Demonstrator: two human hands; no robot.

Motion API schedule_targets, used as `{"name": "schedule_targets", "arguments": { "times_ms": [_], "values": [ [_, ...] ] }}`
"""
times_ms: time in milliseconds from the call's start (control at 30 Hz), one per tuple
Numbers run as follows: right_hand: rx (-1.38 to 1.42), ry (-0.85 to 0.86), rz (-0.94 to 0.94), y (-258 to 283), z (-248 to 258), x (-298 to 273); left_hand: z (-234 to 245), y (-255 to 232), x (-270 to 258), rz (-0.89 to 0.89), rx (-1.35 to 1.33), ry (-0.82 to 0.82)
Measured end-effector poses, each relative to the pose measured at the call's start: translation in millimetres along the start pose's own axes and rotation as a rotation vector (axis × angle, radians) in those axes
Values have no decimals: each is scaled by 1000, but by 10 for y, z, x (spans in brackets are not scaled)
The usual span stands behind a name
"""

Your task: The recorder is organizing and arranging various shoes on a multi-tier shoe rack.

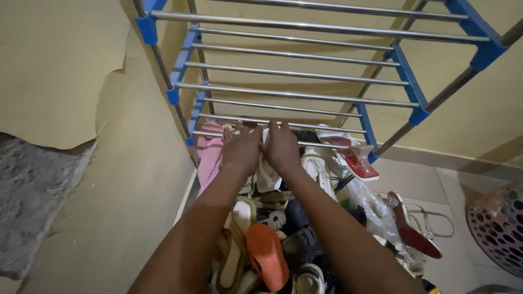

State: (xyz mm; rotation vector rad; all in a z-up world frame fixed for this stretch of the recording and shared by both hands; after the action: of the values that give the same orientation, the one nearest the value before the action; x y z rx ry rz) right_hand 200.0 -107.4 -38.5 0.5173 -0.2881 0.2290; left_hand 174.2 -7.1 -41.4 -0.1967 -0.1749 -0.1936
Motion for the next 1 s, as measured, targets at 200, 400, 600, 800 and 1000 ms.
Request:
{"name": "schedule_targets", "arguments": {
  "times_ms": [200,400,600,800,1000],
  "values": [
    [-51,-92,43,-17,33,-8,-85,43,149,89,-12,-47],
    [-34,14,-28,-19,114,-62,153,-95,101,34,47,-148],
    [-16,-60,43,-7,199,-73,252,-48,107,55,109,-95],
    [55,-111,35,61,553,-149,417,-148,83,-46,9,-179],
    [53,-164,58,106,979,-237,680,-331,-56,-59,-39,-112]
  ]
}}
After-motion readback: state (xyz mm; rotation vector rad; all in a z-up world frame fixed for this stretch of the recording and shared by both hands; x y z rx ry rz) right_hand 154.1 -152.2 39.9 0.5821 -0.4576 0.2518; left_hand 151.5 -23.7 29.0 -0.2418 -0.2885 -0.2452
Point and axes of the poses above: each hand's wrist, its own x-axis towards the middle knuckle, its own z-axis out of the back of the hand, y = z × x, the point moved 10 cm from there along x, towards the middle knuckle, and after that the axes turned 2 degrees about x, right-handed, at the moved point
